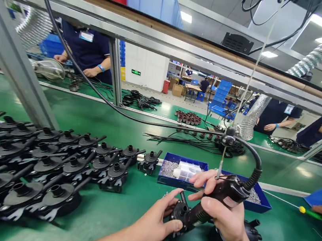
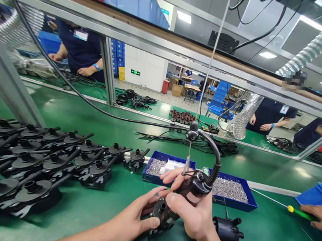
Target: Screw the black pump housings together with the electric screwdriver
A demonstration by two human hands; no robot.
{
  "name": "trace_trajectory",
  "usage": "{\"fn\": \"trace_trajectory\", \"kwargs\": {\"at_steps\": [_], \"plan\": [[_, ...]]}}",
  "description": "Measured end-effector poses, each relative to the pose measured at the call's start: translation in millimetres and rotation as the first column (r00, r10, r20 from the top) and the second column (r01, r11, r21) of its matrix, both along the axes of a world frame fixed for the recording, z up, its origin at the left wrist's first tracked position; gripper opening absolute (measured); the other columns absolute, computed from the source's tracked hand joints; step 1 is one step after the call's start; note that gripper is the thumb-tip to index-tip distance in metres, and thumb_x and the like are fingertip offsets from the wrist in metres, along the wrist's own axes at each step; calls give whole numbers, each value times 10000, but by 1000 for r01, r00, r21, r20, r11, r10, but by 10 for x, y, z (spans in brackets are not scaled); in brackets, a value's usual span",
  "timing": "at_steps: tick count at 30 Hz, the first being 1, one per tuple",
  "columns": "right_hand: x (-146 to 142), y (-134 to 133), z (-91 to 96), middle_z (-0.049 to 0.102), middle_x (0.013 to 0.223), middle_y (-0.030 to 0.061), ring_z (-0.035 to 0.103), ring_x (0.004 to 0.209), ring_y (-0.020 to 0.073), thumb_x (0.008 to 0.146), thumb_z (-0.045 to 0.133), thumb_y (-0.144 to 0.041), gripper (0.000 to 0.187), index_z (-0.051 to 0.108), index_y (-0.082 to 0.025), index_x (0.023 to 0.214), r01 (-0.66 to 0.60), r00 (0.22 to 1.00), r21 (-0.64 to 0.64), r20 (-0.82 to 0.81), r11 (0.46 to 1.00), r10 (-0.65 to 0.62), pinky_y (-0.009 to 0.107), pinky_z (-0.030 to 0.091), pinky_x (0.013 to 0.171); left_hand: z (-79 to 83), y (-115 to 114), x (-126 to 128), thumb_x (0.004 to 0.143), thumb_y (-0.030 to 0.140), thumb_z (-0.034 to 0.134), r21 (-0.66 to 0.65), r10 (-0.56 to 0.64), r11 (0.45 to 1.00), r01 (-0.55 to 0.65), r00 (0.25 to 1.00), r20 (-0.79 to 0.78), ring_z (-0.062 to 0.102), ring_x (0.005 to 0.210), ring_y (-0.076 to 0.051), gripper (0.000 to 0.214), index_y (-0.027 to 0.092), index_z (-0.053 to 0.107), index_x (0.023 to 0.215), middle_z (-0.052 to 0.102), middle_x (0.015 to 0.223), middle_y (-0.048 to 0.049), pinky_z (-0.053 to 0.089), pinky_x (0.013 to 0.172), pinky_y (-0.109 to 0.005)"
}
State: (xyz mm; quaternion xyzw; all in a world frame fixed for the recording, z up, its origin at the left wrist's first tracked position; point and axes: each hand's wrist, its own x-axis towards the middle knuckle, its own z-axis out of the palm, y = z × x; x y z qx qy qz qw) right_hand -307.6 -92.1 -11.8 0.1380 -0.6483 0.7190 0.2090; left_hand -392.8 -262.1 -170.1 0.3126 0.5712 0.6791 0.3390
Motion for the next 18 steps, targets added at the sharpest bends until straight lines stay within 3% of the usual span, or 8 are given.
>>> {"fn": "trace_trajectory", "kwargs": {"at_steps": [4, 7, 11, 18], "plan": [[-61, -49, 37, 733, 1078, 112, 711, 1105, 349, 884, 811, -270, 70, 768, -231, 923, 52, 999, 141, -7, 989, -51, 531, 634, 926, 31, 11, -1, 833, 471, 892, 26, -20, 999, 20, 1000, 12, 564, 1464, -377, 995, 274, 363, 1653, 616, 1500, -153, 345, 1300, -572], [-118, -95, 69, 697, 887, 72, 722, 995, 343, 807, 758, -214, 55, 707, -232, 794, 90, 994, 224, -74, 970, -75, 524, 597, 903, 48, 19, 5, 808, 454, 906, 2, 0, 1000, 0, 999, 37, 592, 1426, -381, 1014, 247, 367, 1642, 629, 1455, -162, 376, 1278, -578], [-165, -134, 42, 614, 743, 20, 712, 861, 320, 675, 676, -171, 101, 621, -239, 725, 110, 993, 177, -61, 978, -101, 476, 547, 821, 76, 27, 18, 796, 382, 905, 0, 15, 1000, -15, 998, 61, 625, 1386, -360, 983, 228, 385, 1616, 648, 1397, -153, 418, 1254, -552], [-111, -164, -5, 642, 799, 31, 688, 845, 298, 686, 659, -175, 91, 625, -233, 747, 91, 994, 175, -72, 980, -80, 435, 521, 776, 110, 37, 30, 784, 352, 897, 10, 14, 1000, -15, 998, 61, 644, 1350, -358, 956, 225, 390, 1585, 661, 1345, -146, 451, 1219, -564]]}}
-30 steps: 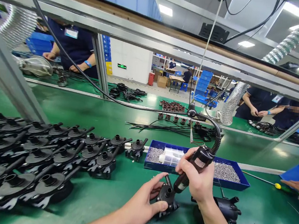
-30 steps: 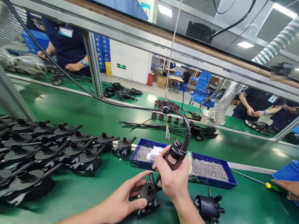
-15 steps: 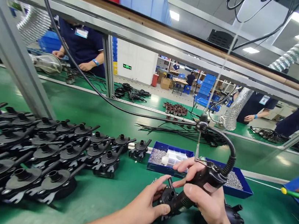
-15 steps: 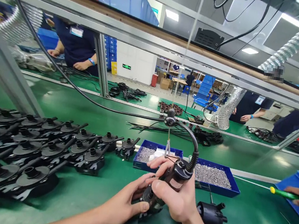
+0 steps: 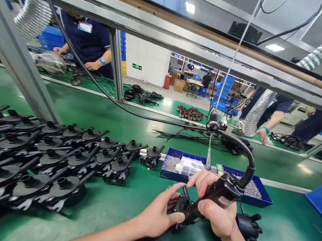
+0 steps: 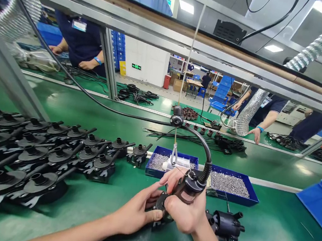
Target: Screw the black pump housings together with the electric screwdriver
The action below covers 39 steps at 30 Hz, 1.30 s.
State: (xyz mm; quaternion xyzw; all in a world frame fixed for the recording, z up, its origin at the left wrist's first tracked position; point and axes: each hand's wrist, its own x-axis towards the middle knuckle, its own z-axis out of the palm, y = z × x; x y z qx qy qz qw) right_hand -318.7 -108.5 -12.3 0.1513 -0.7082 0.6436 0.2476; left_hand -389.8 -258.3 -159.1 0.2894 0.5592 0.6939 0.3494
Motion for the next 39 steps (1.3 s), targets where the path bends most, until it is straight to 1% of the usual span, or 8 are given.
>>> {"fn": "trace_trajectory", "kwargs": {"at_steps": [7, 10, 15, 21, 24, 27, 30, 39], "plan": [[-31, -23, 10, 673, 765, 25, 670, 783, 256, 666, 667, -154, 92, 645, -221, 725, 115, 989, -69, 103, 991, -107, 390, 529, 741, -1, -12, 15, 766, 362, 900, -13, 16, 1000, -17, 1000, -12, 643, 1361, -364, 972, 225, 353, 1557, 663, 1355, -156, 418, 1237, -562], [-9, 63, 39, 671, 778, 12, 668, 705, 214, 685, 697, -115, 120, 679, -211, 755, 84, 984, -148, 167, 985, -59, 324, 520, 623, -13, 0, 79, 735, 357, 917, -30, 32, 999, -33, 999, -39, 654, 1343, -359, 987, 217, 368, 1543, 674, 1344, -155, 421, 1234, -545], [51, 144, 47, 609, 896, 2, 673, 657, 154, 790, 733, -136, 113, 723, -209, 875, 84, 996, -288, -11, 954, -92, 259, 488, 539, 26, 43, 255, 609, 304, 983, -107, 61, 992, -66, 997, -49, 675, 1293, -354, 1071, 225, 416, 1514, 697, 1307, -132, 470, 1185, -515], [-76, 82, -66, 612, 865, 10, 667, 646, 164, 842, 761, -158, 68, 733, -213, 869, 104, 993, -205, -38, 973, -115, 285, 488, 555, 35, 68, 319, 607, 248, 948, -89, 83, 992, -85, 996, -24, 666, 1307, -352, 1043, 223, 420, 1505, 700, 1351, -140, 474, 1178, -506], [-117, 42, -82, 616, 840, 15, 641, 662, 171, 866, 757, -180, 45, 723, -209, 871, 55, 998, -147, 23, 988, -52, 304, 483, 588, 30, 81, 316, 597, 248, 965, -65, 84, 994, -84, 996, 0, 661, 1319, -358, 1053, 231, 424, 1501, 702, 1366, -140, 466, 1182, -510], [-139, -31, -86, 565, 782, -8, 534, 598, 132, 815, 754, -159, 89, 677, -202, 825, -24, 996, -232, 78, 973, 43, 274, 417, 541, 64, 96, 313, 574, 258, 1003, -20, 67, 998, -67, 997, 27, 691, 1264, -354, 1015, 239, 479, 1443, 736, 1313, -115, 483, 1154, -499], [-163, -95, -103, 551, 746, -19, 489, 569, 115, 710, 717, -83, 141, 666, -201, 771, 1, 997, -301, 71, 953, 21, 253, 369, 508, 104, 107, 306, 550, 249, 1029, 6, 75, 997, -75, 997, 20, 715, 1202, -348, 930, 237, 547, 1346, 773, 1225, -86, 508, 1101, -478], [-113, -161, -137, 556, 778, -11, 487, 598, 125, 743, 709, -98, 131, 648, -200, 797, 24, 997, -230, 82, 973, -6, 268, 365, 533, 12, 112, 307, 515, 355, 1079, 7, 106, 994, -106, 994, 3, 722, 1182, -348, 1030, 240, 522, 1374, 768, 1207, -88, 530, 1079, -458]]}}
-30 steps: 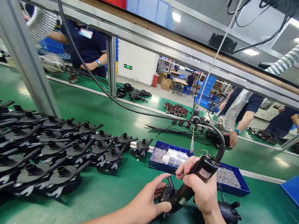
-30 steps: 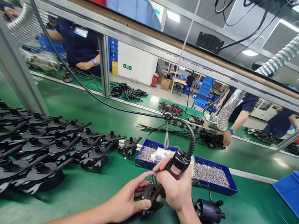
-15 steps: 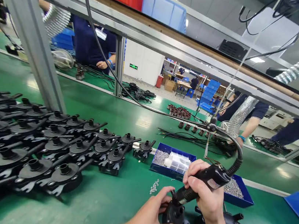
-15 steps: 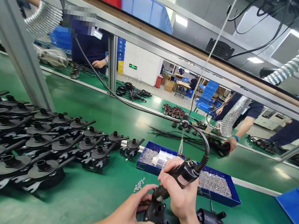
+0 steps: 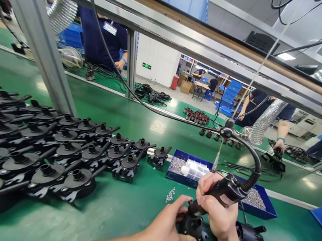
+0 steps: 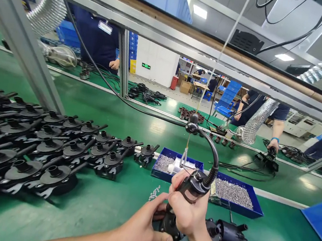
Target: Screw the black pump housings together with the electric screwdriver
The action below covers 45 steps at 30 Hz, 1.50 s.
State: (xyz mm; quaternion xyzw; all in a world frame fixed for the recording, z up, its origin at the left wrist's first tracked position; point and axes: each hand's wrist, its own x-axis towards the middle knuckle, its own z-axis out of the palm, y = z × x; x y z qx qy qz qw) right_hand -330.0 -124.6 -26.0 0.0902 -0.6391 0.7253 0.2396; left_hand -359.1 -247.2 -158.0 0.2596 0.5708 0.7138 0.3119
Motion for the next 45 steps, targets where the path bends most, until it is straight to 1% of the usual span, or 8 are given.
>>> {"fn": "trace_trajectory", "kwargs": {"at_steps": [9, 18, 22, 27, 31, 35, 39, 45], "plan": [[-55, 4, 8, 590, 771, -16, 494, 565, 115, 741, 731, -110, 144, 660, -209, 816, 77, 997, -96, -21, 992, -80, 268, 385, 520, 53, -15, 12, 531, 285, 1058, -15, -16, 1000, 16, 999, 31, 719, 1165, -332, 962, 235, 534, 1337, 770, 1191, -76, 497, 1101, -461], [-5, 11, 42, 581, 795, -11, 548, 639, 160, 840, 730, -142, 108, 655, -219, 843, 180, 983, 93, -43, 979, -177, 317, 435, 589, 50, -29, -3, 602, 237, 993, -11, -50, 999, 50, 998, -33, 713, 1215, -340, 960, 229, 493, 1421, 756, 1277, -106, 492, 1155, -502], [124, 112, 79, 591, 876, 9, 633, 710, 187, 892, 758, -163, 97, 703, -235, 928, 21, 993, 37, -120, 999, -17, 312, 473, 594, 1, -32, -59, 666, 247, 946, -15, -54, 999, 52, 992, -112, 698, 1256, -342, 953, 245, 445, 1476, 743, 1305, -111, 469, 1188, -533], [224, 129, 91, 578, 889, 24, 622, 696, 184, 917, 782, -227, 98, 698, -229, 968, -136, 989, 6, -53, 991, 137, 297, 443, 564, -61, -23, -56, 719, 296, 940, -14, -9, 1000, 7, 984, -176, 698, 1230, -332, 972, 265, 432, 1548, 743, 1262, -93, 506, 1150, -500], [181, 34, 71, 576, 865, 16, 582, 673, 163, 902, 795, -250, 127, 675, -214, 919, -196, 980, 5, 35, 981, 196, 308, 441, 606, 7, -41, -37, 744, 323, 926, -14, -16, 1000, 14, 980, -197, 697, 1213, -344, 896, 239, 499, 1528, 747, 1273, -102, 534, 1111, -487], [139, -35, 20, 533, 802, -30, 473, 554, 104, 882, 777, -236, 158, 620, -220, 869, -248, 968, -50, 34, 967, 250, 264, 348, 535, 97, -61, -41, 738, 321, 919, -51, -18, 999, 7, 975, -222, 701, 1173, -357, 792, 220, 580, 1447, 760, 1240, -102, 555, 1062, -481], [145, -64, -37, 554, 824, -23, 489, 557, 111, 878, 750, -213, 134, 617, -224, 897, -178, 983, -52, 41, 983, 180, 269, 357, 532, 113, -62, -42, 711, 326, 942, -88, -14, 996, -4, 980, -198, 700, 1156, -351, 811, 227, 583, 1431, 762, 1219, -94, 551, 1052, -466], [111, -74, -15, 596, 819, -17, 547, 557, 123, 857, 749, -194, 112, 648, -222, 894, -18, 999, -28, 44, 999, 19, 290, 426, 566, 39, -39, -41, 733, 380, 955, -42, -11, 999, 2, 978, -210, 700, 1128, -324, 870, 232, 523, 1473, 757, 1140, -74, 528, 1066, -464]]}}
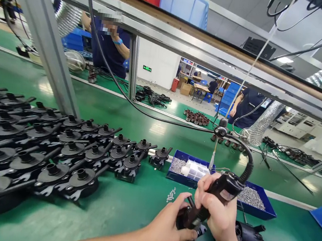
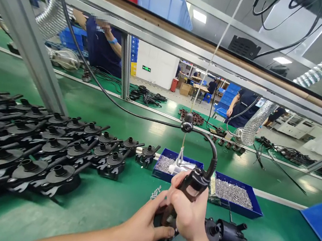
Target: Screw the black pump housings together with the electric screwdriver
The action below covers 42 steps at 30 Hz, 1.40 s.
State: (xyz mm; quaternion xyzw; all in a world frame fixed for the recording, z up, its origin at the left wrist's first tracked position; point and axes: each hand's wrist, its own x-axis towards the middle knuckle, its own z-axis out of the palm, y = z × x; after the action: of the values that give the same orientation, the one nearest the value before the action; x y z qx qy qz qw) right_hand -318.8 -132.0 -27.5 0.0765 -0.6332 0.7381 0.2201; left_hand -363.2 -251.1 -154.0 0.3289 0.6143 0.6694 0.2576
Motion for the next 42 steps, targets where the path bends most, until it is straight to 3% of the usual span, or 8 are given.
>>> {"fn": "trace_trajectory", "kwargs": {"at_steps": [8, 14, 21, 26, 30, 35, 38, 42], "plan": [[114, 382, 488, 588, 739, -1, 580, 537, 116, 725, 713, -138, 80, 686, -182, 786, 201, 967, -245, -104, 948, -232, 230, 423, 521, 18, -155, -183, 676, 302, 974, -25, -331, 943, 332, 943, 13, 620, 1340, -347, 1503, 257, -112, 1715, 663, 1420, -158, 349, 1244, -575], [154, 689, 601, 566, 717, 12, 555, 538, 109, 678, 690, -127, 69, 688, -165, 736, 350, 920, -291, -72, 890, -385, 214, 432, 514, 41, -120, -43, 734, 284, 893, -61, -136, 986, 155, 961, 241, 636, 890, -201, 1294, 233, 21, 1690, 679, 974, 9, 510, 972, -430], [121, 654, 542, 566, 742, 7, 555, 544, 121, 717, 696, -126, 87, 682, -189, 776, 326, 932, -252, -75, 911, -355, 241, 415, 514, 30, -95, 47, 744, 298, 901, -112, -16, 993, 48, 963, 270, 595, 870, -187, 1277, 268, 37, 1684, 631, 940, 38, 484, 983, -430], [143, 644, 522, 585, 753, 6, 574, 555, 123, 729, 726, -128, 95, 693, -193, 789, 327, 929, -230, -100, 917, -357, 249, 427, 531, -138, -108, 61, 674, 170, 930, -60, 139, 988, -144, 987, -82, 656, 1103, -277, 1238, 361, 191, 1649, 662, 1200, -37, 479, 1062, -477], [148, 637, 534, 597, 739, 8, 583, 546, 123, 726, 725, -123, 89, 698, -190, 778, 330, 924, -230, -120, 915, -363, 244, 434, 523, -176, -174, 1, 882, 1, 604, 166, 216, 976, -141, 713, -667, 638, 1191, -291, 945, 408, 246, 1657, 657, 1329, -88, 444, 1073, -488], [152, 625, 556, 602, 738, 7, 584, 539, 120, 718, 734, -119, 95, 698, -188, 772, 332, 921, -249, -124, 910, -370, 239, 428, 515, -174, -233, -35, 842, -78, 514, 225, 289, 955, -192, 447, -847, 678, 1121, -279, 1018, 420, 226, 1682, 753, 1279, -61, 334, 1075, -481], [165, 611, 566, 608, 750, 9, 587, 541, 120, 722, 739, -121, 94, 702, -187, 777, 324, 925, -250, -120, 912, -361, 241, 429, 517, -145, -228, 13, 841, -31, 581, 172, 268, 959, -227, 520, -811, 683, 1110, -285, 981, 416, 264, 1654, 743, 1277, -60, 351, 1062, -475], [183, 596, 569, 609, 736, 8, 589, 538, 122, 722, 732, -111, 91, 711, -187, 768, 327, 922, -224, -138, 918, -362, 247, 433, 518, -20, -169, 94, 743, 147, 801, -19, 262, 943, -332, 777, -573, 655, 1006, -280, 933, 326, 369, 1551, 690, 1120, -46, 482, 984, -452]]}}
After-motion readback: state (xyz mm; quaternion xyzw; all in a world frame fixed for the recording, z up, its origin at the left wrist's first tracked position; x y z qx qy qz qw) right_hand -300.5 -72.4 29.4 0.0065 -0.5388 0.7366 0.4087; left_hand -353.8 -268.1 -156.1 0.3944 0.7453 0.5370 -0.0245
